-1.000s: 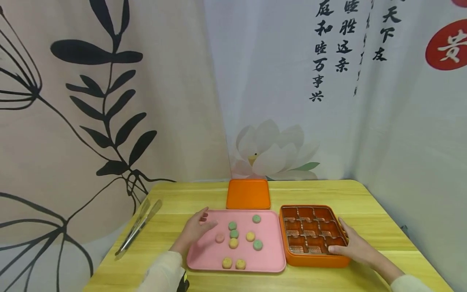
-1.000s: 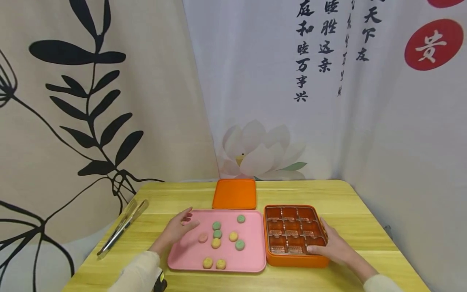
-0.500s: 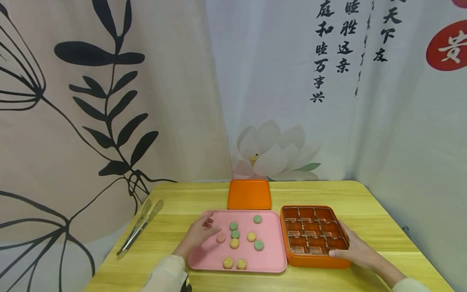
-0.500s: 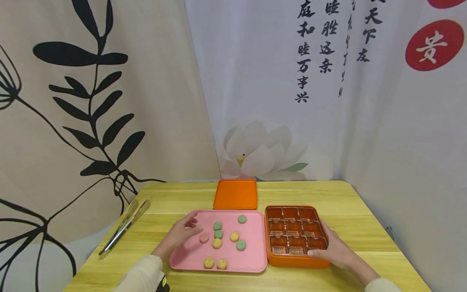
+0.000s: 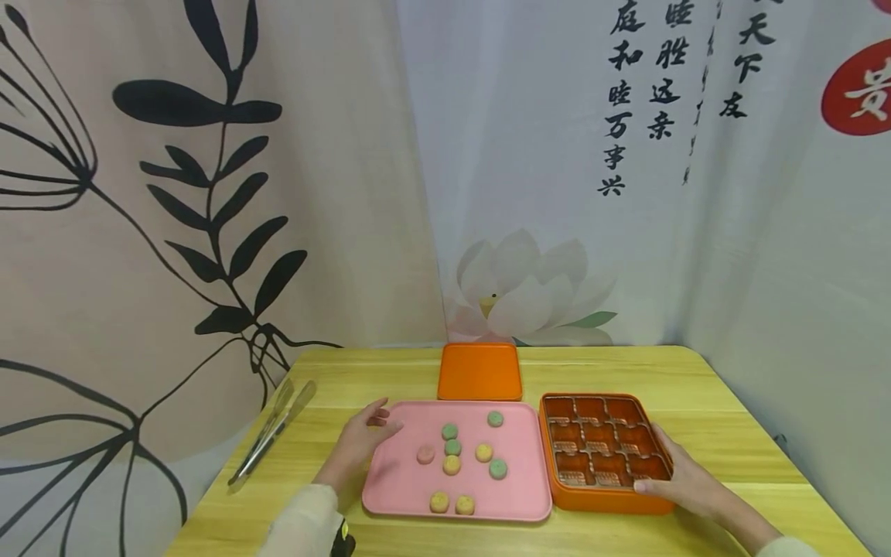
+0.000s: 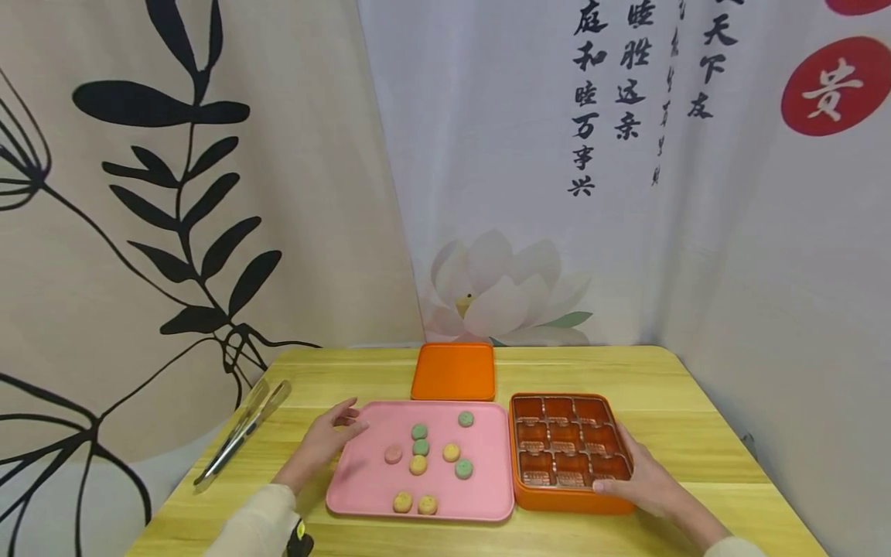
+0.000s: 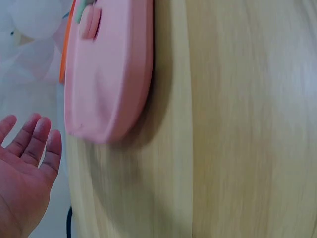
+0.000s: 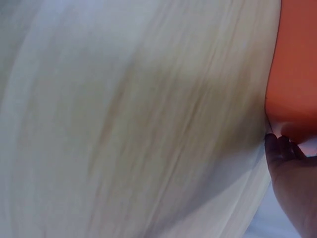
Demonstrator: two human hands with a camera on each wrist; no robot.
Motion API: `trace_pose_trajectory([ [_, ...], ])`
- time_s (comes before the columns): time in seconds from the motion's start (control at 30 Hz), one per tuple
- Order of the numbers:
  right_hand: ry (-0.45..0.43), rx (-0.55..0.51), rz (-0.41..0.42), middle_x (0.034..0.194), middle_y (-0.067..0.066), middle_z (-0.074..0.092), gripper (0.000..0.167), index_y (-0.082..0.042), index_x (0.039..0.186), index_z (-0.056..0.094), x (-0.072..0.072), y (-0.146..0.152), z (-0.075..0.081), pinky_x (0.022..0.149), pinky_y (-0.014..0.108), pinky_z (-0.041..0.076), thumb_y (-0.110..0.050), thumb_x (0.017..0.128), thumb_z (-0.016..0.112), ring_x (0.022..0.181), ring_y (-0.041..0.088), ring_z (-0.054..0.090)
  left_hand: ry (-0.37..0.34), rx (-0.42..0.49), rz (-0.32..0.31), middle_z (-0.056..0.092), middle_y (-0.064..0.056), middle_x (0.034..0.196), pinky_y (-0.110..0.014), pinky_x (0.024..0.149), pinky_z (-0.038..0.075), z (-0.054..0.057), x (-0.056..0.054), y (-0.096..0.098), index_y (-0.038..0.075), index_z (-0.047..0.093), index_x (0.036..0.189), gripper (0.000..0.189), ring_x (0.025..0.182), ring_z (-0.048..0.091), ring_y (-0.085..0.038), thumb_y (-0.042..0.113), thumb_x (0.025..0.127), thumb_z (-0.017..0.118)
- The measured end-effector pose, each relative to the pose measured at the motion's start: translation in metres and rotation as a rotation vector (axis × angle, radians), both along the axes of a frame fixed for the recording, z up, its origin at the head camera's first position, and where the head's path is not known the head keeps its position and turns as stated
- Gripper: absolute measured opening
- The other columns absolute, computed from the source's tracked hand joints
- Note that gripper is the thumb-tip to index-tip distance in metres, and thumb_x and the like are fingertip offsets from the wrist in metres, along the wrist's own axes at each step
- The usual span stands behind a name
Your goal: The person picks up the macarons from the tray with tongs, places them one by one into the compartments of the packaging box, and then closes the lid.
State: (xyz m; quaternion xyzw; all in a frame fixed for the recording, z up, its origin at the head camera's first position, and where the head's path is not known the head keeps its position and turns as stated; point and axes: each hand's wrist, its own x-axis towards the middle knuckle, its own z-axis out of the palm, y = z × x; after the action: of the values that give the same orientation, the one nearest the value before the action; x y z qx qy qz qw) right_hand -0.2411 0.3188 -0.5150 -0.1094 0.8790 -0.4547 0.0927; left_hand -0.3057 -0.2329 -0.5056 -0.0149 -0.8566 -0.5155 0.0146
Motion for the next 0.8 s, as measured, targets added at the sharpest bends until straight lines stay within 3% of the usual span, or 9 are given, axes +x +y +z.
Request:
trace_pose_trajectory([
  [0.17, 0.037, -0.025, 0.022, 0.148, 0.047, 0.006, 0.107, 0.009, 0.152, -0.008, -0.002, 0.001, -0.003, 0.097, 0.067, 0.036, -0.025, 0.09, 0.072, 0.13, 0.064, 0.026, -0.001, 0.0, 0.024, 0.053, -0.018, 0.134, -0.043, 0.092, 0.049, 0.001, -0.001, -0.023, 0.004, 0.039, 0.15, 0.079, 0.119, 0.051, -0.029, 0.043, 0.09, 0.072],
  [0.3, 0.038, -0.044, 0.042, 0.148, 0.046, 0.009, 0.108, 0.01, 0.152, -0.008, -0.004, 0.001, -0.003, 0.096, 0.055, 0.042, -0.022, 0.089, 0.073, 0.129, 0.059, 0.034, -0.003, -0.016, 0.048, 0.052, -0.019, 0.136, -0.044, 0.093, 0.049, 0.006, 0.002, -0.04, 0.005, 0.037, 0.151, 0.078, 0.123, 0.048, -0.031, 0.043, 0.092, 0.07],
  [0.43, 0.013, -0.057, 0.049, 0.148, 0.045, 0.005, 0.109, 0.01, 0.151, -0.011, -0.002, 0.002, -0.002, 0.094, 0.045, 0.044, -0.022, 0.09, 0.073, 0.13, 0.058, 0.033, -0.007, -0.051, 0.073, 0.051, -0.02, 0.138, -0.048, 0.097, 0.046, 0.01, 0.005, -0.057, 0.005, 0.035, 0.152, 0.08, 0.127, 0.046, -0.034, 0.047, 0.092, 0.067],
  [0.7, -0.02, -0.074, 0.034, 0.15, 0.045, -0.003, 0.11, 0.008, 0.152, -0.013, -0.001, 0.001, -0.002, 0.1, 0.064, 0.033, -0.025, 0.09, 0.072, 0.133, 0.063, 0.021, -0.02, -0.064, 0.128, 0.046, -0.023, 0.141, -0.052, 0.1, 0.041, 0.012, 0.008, -0.094, 0.002, 0.029, 0.154, 0.083, 0.129, 0.041, -0.038, 0.048, 0.094, 0.065],
  [0.8, -0.033, -0.076, 0.03, 0.15, 0.045, -0.003, 0.111, 0.007, 0.152, -0.014, -0.001, 0.002, -0.002, 0.101, 0.064, 0.033, -0.026, 0.091, 0.072, 0.133, 0.063, 0.021, -0.026, -0.083, 0.153, 0.043, -0.022, 0.143, -0.053, 0.101, 0.039, 0.015, 0.011, -0.108, 0.003, 0.027, 0.155, 0.085, 0.13, 0.039, -0.037, 0.051, 0.094, 0.063],
])
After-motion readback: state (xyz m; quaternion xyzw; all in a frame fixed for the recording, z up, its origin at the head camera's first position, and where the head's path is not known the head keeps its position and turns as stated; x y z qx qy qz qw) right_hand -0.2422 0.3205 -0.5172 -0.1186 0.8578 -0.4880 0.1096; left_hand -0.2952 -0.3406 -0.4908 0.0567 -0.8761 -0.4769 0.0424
